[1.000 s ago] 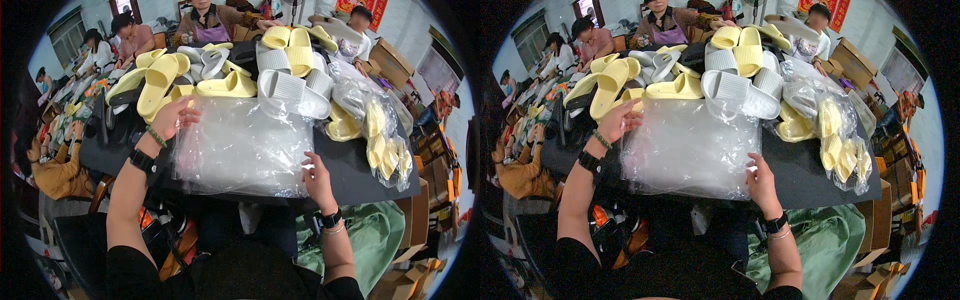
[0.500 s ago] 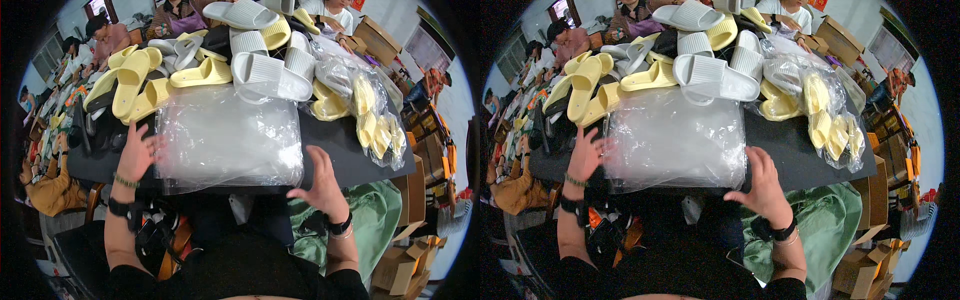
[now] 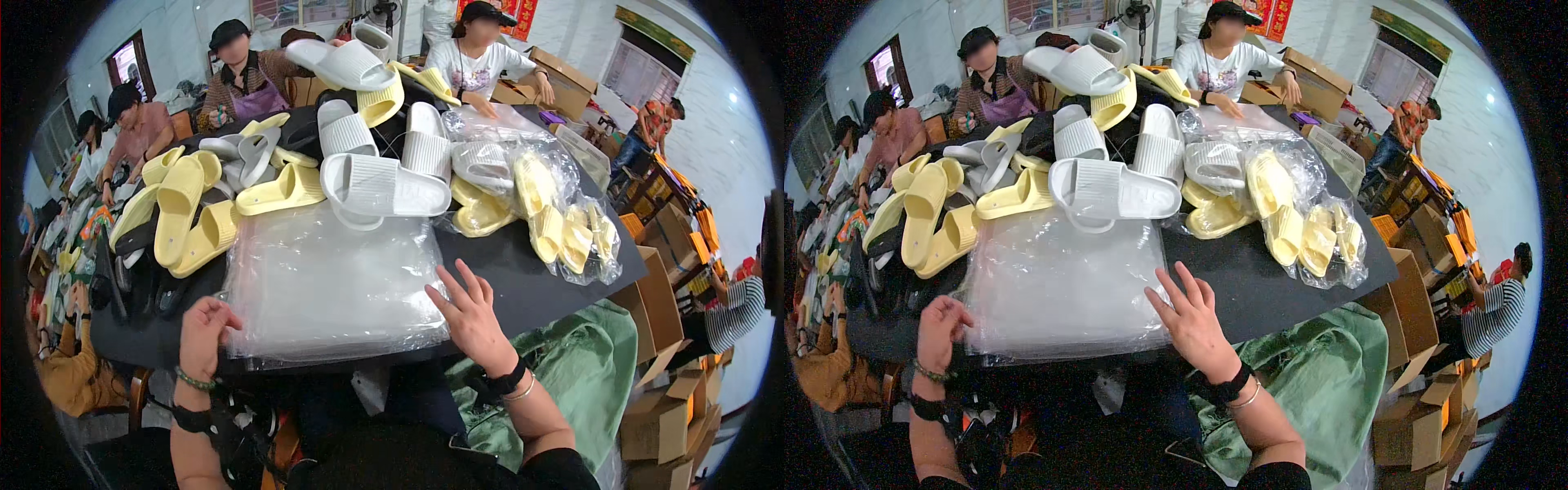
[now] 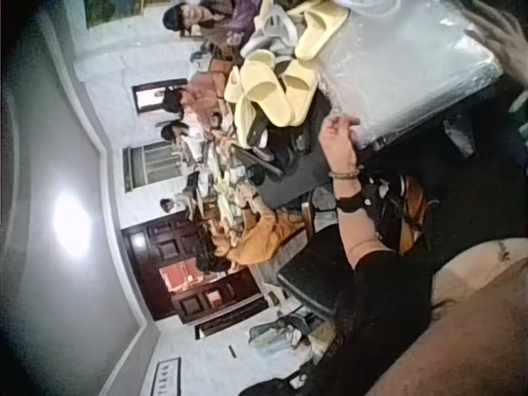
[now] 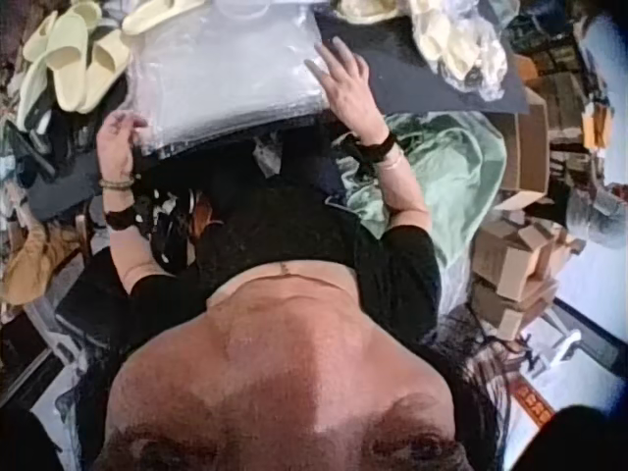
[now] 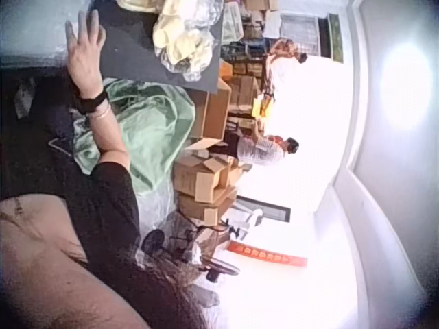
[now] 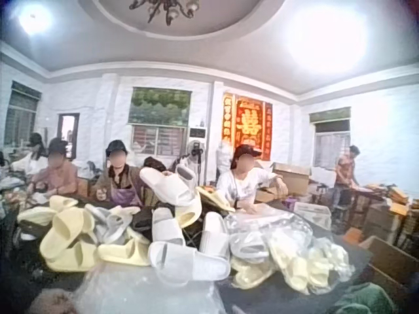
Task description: Sort slippers from a table and large bags, putting them into plastic bags and boxes.
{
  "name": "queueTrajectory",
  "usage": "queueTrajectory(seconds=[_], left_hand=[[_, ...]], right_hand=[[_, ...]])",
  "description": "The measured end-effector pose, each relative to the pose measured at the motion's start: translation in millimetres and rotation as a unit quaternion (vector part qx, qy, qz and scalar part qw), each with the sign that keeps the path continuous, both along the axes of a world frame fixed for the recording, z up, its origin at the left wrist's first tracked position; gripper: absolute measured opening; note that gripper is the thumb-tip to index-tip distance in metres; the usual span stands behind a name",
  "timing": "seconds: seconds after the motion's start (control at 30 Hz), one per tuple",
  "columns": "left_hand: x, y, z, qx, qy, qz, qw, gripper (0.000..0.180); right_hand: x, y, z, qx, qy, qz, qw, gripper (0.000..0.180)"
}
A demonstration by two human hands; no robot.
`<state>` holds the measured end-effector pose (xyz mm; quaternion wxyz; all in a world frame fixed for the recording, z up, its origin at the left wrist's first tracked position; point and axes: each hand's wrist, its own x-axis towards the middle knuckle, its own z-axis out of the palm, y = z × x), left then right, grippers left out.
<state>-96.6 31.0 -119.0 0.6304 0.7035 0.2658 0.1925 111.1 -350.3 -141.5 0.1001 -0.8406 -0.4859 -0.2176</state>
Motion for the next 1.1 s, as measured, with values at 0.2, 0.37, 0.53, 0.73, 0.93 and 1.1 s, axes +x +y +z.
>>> queueTrajectory(seconds=[0.2,0.37,0.53,0.73,0.93,1.1], left_hand=[[16,18,6,-0.026,0.089,-0.049,0.995,0.020],[7,18,-2,0.118,0.005,-0.011,0.993,0.050],[29,-28,47,0.605,-0.027,0.025,0.795,0.063],[74,-83,5,0.624,0.024,-0.196,0.756,0.065],[92,-82,-34,0.602,0.100,-0.286,0.738,0.081],[87,-67,-36,0.606,0.105,-0.300,0.729,0.081]], right_hand=[[4,-5,-13,-0.084,0.096,0.073,0.989,0.059],[23,-8,45,-0.138,0.232,0.098,0.958,0.066],[58,30,94,0.054,0.221,0.099,0.969,0.045],[147,106,73,0.228,0.154,-0.037,0.961,0.058],[194,149,56,0.205,0.420,-0.022,0.884,0.078],[211,162,116,0.277,0.348,0.009,0.896,0.048]])
